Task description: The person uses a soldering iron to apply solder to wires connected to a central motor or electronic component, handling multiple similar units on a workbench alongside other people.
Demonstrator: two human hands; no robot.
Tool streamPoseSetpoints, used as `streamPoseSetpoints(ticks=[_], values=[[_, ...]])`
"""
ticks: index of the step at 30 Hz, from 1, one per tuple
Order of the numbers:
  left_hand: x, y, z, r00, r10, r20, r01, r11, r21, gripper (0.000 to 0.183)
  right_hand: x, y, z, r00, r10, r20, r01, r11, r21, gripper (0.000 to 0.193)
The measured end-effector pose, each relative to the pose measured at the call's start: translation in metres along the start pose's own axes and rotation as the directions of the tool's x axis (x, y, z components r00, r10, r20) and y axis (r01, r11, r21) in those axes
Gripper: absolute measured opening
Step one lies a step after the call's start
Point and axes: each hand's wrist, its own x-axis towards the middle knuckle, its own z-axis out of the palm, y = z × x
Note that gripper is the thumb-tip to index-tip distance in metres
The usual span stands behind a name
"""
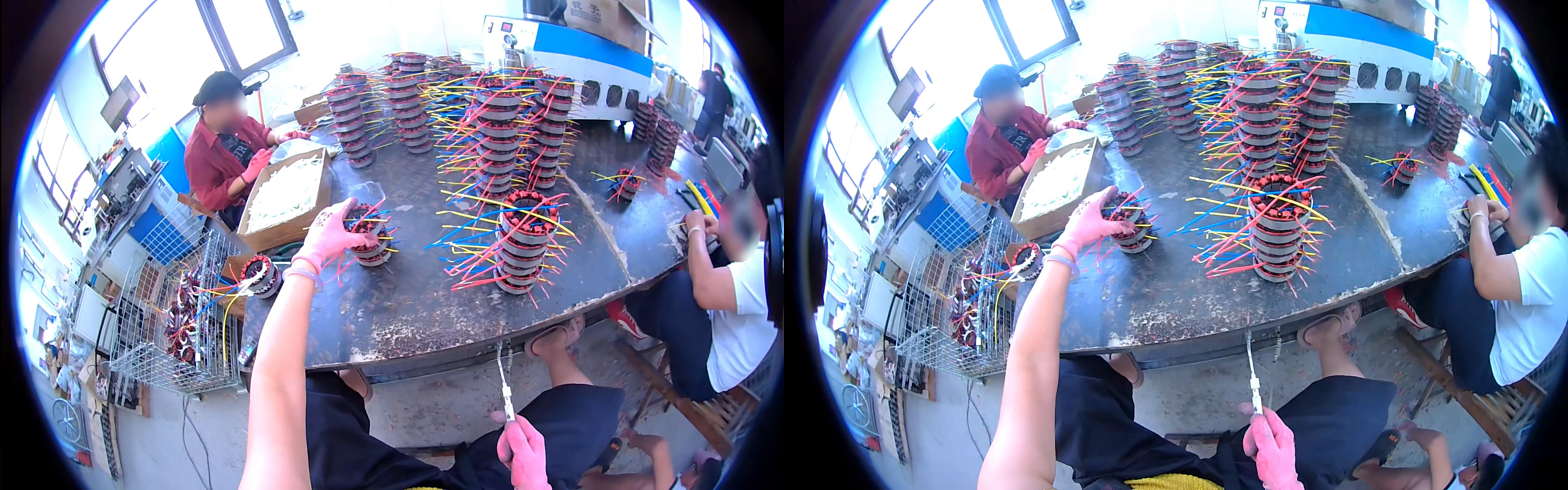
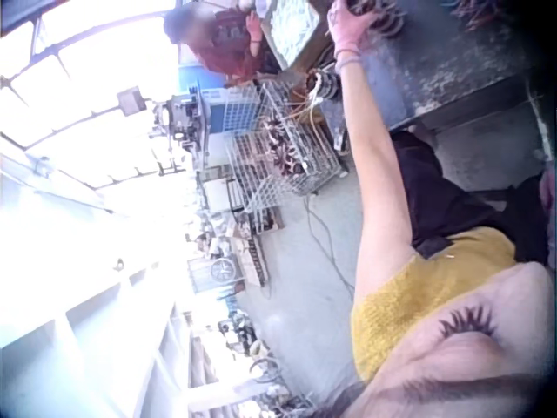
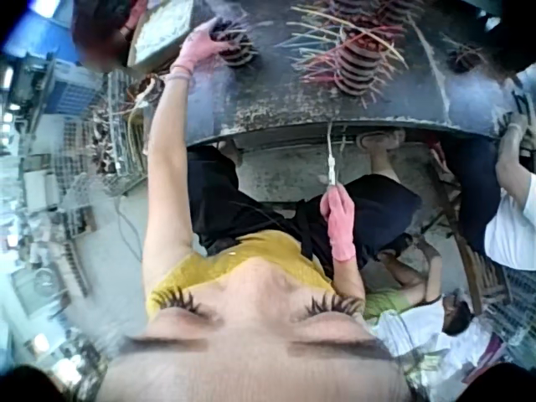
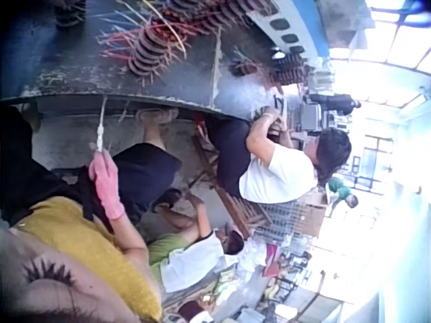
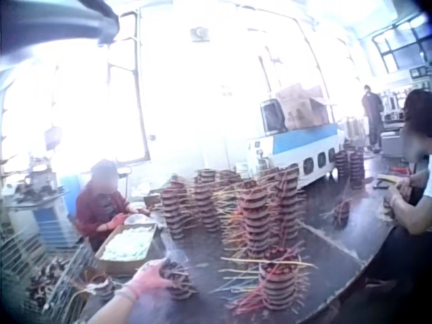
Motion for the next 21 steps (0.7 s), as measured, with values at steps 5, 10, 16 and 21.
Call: streamPoseSetpoints(ticks=[5, 10, 16, 21], values=[[0.0, 0.018, 0.013, 0.996, -0.065, 0.061, 0.071, 0.992, -0.103, 0.101, 0.002, 0.004, -0.013, 1.0, 0.026, -0.011, -0.026, 1.0, 0.006, 0.027], [-0.006, -0.008, 0.016, 1.0, -0.007, -0.01, 0.006, 0.997, -0.079, 0.099, 0.001, 0.004, -0.012, 0.999, 0.025, 0.036, -0.026, 0.999, 0.027, 0.03], [-0.007, -0.007, 0.018, 1.0, 0.005, 0.016, -0.005, 1.0, -0.007, 0.102, -0.002, 0.001, -0.01, 0.999, 0.034, 0.005, -0.034, 0.999, 0.024, 0.027], [-0.012, 0.0, 0.023, 0.996, 0.063, 0.067, -0.08, 0.951, 0.3, 0.115, -0.003, -0.004, -0.012, 0.989, 0.148, 0.012, -0.149, 0.986, 0.079, 0.036]])
